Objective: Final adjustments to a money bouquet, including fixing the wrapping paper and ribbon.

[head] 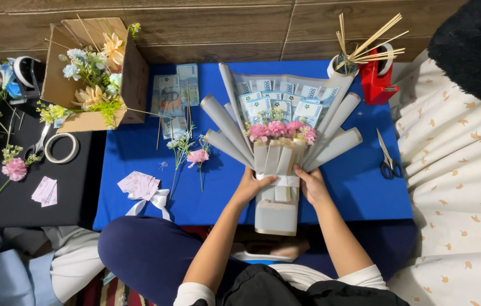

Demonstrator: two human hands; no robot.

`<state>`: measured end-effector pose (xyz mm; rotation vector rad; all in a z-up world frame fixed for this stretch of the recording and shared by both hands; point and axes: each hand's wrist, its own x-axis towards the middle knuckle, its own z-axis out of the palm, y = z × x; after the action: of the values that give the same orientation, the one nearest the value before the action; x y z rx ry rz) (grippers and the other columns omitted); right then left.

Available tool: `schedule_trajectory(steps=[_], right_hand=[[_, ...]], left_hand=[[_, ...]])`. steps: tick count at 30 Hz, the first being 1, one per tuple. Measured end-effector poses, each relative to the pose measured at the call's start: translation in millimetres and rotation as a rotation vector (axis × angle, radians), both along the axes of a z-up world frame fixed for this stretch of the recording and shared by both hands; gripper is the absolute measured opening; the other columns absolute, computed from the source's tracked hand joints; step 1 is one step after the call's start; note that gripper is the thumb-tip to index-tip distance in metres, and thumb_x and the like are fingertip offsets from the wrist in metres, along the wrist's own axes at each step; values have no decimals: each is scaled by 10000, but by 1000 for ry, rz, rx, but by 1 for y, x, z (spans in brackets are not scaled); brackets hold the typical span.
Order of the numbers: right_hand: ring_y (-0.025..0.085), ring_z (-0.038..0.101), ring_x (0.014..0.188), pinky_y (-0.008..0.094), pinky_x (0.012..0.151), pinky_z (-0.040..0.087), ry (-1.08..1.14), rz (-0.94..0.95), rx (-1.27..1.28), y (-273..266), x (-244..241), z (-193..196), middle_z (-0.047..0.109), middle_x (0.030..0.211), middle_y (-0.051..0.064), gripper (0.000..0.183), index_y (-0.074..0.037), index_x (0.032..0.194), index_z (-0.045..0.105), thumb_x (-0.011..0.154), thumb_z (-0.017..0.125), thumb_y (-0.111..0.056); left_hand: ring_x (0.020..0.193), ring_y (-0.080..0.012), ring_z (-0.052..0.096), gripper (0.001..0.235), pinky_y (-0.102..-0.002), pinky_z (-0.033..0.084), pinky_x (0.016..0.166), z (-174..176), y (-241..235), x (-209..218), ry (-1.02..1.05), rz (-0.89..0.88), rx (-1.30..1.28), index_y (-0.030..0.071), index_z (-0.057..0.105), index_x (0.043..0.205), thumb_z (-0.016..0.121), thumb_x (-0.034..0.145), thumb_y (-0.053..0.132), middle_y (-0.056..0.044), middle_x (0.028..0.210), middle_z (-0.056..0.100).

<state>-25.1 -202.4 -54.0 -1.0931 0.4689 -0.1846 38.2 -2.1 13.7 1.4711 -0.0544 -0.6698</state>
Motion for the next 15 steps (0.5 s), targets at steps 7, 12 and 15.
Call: schedule_trajectory(steps=[7, 12, 15], right_hand=[[259, 527, 1330, 463, 1144, 426, -9, -9, 3, 0, 22, 11, 552, 1469, 102, 706, -76, 1547, 430, 930, 769, -131], [269, 528, 1321, 468, 1132, 441, 73, -48, -161, 4, 20, 12, 565, 1449, 146, 629, -44, 1510, 474, 975, 760, -210], [315, 480, 1386, 476, 1167, 394, 159, -84, -258, 8, 14, 18, 527, 1491, 181, 698, -24, 1525, 448, 988, 756, -345]], left_hand=[[1447, -474, 371, 1049, -592, 366, 1178, -17, -6, -1, -43, -39, 227, 45, 189, 1617, 798, 853, 426, -287, 1576, 311], [1296, -481, 548, 927, -570, 501, 1059, -15, -9, -12, -171, 35, 436, -16, 359, 1509, 818, 844, 439, -284, 1425, 435], [1280, -452, 562, 905, -526, 508, 1042, 6, -5, -17, -226, 55, 468, -81, 387, 1472, 796, 854, 439, -279, 1312, 535]])
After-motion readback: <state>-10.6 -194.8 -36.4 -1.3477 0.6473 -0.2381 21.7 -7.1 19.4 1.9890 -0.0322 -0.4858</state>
